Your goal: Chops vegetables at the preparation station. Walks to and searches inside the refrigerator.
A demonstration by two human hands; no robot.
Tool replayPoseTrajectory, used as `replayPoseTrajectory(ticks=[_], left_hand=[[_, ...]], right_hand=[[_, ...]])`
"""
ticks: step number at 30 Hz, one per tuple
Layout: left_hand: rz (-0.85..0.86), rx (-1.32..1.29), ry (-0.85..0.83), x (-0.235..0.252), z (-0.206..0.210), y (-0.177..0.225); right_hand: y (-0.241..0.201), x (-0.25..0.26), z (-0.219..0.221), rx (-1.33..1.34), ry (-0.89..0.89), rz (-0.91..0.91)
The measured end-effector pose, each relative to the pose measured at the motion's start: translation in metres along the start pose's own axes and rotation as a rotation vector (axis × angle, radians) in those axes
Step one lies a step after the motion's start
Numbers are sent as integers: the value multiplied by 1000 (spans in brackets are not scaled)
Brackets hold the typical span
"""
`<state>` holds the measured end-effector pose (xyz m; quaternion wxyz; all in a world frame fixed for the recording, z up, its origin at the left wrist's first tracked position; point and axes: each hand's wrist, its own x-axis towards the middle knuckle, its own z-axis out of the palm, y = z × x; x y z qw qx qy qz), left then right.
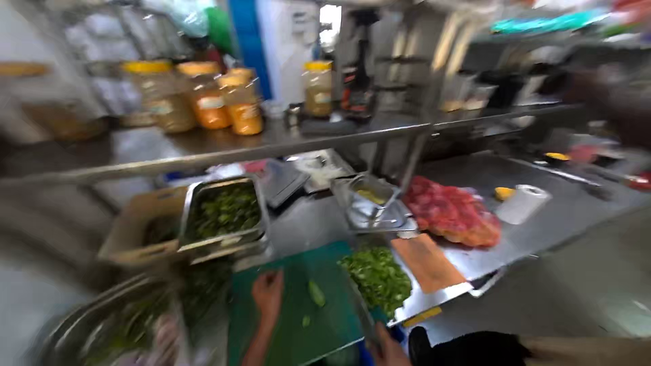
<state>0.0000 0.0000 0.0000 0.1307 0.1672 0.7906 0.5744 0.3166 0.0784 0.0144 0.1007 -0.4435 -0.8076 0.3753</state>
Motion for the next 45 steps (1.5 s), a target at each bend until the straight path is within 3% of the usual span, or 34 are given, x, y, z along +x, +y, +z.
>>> replayPoseTrajectory(ticks=[2,5,7,10,12,13,15,18,20,22,28,31,34,36,38,39,41,43,45], left_hand=[[115,-83,112,35,-23,38],[325,-48,243,109,-55,90],[392,59,248,155,-75,114],[419,382,312,192,-89,119],[493,505,310,171,-87,120],[522,524,217,143,-80,117],[436,547,-156,68,-56,91],[215,678,-663,-23,-11,18],[125,694,-773,-53,7,-17],[75,673,-789,-63,11,-22],[20,603,-726,-47,-8,-6],[46,471,-608,-14,-34,41],[299,384,-296,49,-67,92],[423,537,-93,86,-88,131],[569,681,8,97,-89,153],[658,696,-31,91,-77,151],[762,657,-338,60,-38,116],[772,663,-705,27,6,56],[739,697,-890,8,35,0]], right_hand=[[5,7,3,-18,-160,120],[1,12,-1,-23,-185,120],[-2,14,-1,-23,-199,124],[-3,16,-1,-15,-211,124],[-3,17,-2,2,-196,126],[-1,16,-2,12,-190,132],[4,14,-5,17,-181,155],[7,14,-8,21,-187,207],[8,12,-9,26,-187,232],[9,12,-8,16,-187,239],[1,14,0,13,-196,194],[0,13,-2,16,-210,172],[2,15,-1,-10,-217,154],[1,17,0,-16,-227,141],[-1,17,-1,-7,-231,145],[-3,17,-2,1,-234,158],[-3,15,-2,19,-232,179],[-2,14,-1,34,-243,202],[-2,11,-2,9,-265,223]])
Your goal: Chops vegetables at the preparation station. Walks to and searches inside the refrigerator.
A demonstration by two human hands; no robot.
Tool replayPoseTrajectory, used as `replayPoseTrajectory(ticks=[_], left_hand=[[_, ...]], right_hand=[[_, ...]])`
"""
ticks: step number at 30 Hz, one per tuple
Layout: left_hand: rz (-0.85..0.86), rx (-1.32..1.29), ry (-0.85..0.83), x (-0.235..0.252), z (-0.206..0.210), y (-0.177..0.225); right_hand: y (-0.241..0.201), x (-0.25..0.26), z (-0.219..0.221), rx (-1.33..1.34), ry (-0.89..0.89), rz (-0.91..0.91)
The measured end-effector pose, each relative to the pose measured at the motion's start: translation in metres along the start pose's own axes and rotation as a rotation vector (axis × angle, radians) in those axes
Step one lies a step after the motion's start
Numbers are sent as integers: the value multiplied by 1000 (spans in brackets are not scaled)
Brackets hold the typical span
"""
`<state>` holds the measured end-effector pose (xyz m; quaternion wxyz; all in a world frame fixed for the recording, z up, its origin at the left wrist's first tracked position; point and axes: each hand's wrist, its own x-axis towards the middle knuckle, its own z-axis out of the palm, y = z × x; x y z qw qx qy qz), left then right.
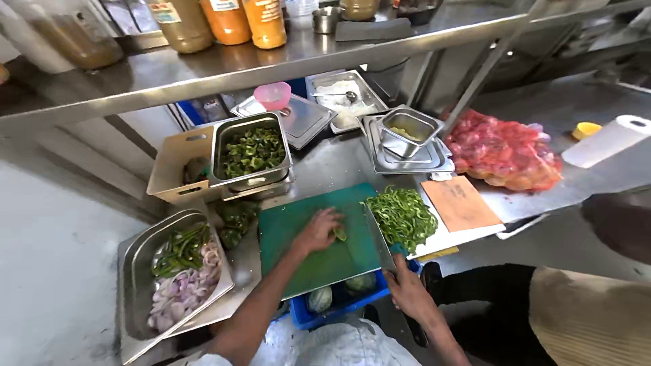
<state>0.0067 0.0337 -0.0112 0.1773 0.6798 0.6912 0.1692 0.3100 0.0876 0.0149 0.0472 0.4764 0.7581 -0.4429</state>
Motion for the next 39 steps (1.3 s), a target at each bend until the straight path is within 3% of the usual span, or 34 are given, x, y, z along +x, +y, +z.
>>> replayPoseTrajectory(ticks=[2,9,15,21,27,31,39], left_hand=[[-9,-65,37,-3,30,-9],[-199,-214,156,-25,53,26],[-139,-212,133,-23,54,26],[-70,-225,203,-26,60,19],[-154,-230,182,-46,44,20],[-133,-216,136,-47,49,14],[-163,-220,159,-59,44,15]], right_hand=[[-2,-3,-1,-86,-13,9],[-33,-13,10,-444,-34,60],[-55,-19,13,-623,-78,67],[-46,14,24,-601,-171,66],[-67,-9,9,-641,-170,51],[-53,7,32,-619,-194,36],[-74,-10,15,-622,-245,21]])
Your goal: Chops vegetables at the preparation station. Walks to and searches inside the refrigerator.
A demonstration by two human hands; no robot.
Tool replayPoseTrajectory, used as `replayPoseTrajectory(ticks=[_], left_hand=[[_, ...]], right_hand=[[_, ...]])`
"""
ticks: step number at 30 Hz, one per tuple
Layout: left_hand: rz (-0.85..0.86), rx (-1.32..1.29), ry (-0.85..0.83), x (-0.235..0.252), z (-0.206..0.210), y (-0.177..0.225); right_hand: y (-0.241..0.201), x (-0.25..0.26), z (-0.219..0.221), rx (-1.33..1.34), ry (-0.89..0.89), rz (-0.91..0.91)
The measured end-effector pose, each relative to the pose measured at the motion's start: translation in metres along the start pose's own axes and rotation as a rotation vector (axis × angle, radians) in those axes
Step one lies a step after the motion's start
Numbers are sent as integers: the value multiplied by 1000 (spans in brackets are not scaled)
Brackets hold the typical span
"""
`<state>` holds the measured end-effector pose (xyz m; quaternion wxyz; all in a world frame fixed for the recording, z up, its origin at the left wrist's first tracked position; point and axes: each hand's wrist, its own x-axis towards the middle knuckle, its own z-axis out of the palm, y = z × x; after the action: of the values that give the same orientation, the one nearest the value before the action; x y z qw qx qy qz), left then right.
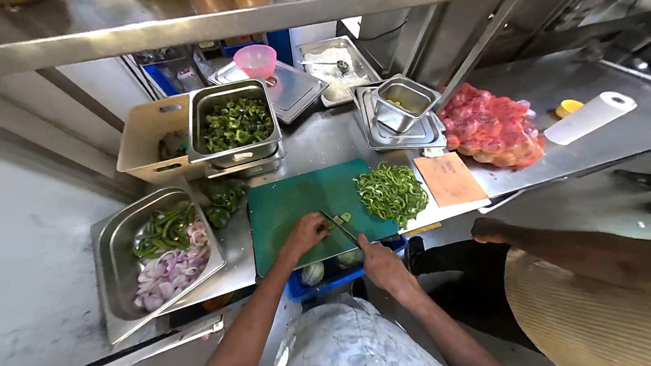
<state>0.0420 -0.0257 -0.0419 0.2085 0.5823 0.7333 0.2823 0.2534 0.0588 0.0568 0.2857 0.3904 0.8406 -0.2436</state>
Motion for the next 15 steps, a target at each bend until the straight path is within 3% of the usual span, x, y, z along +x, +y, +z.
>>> replayPoseTrajectory(ticks=[3,6,11,13,15], left_hand=[[32,30,-12,-1,2,-2],[-8,3,-26,0,0,-3],[-169,-169,212,1,13,9],[-166,-86,273,17,33,18],[-133,131,227,34,50,25]], right_hand=[[0,18,22,30,-37,-13],[10,24,16,80,-41,-55],[48,4,5,322,119,-97],[66,2,7,404,155,-60],[78,3,15,456,168,-24]])
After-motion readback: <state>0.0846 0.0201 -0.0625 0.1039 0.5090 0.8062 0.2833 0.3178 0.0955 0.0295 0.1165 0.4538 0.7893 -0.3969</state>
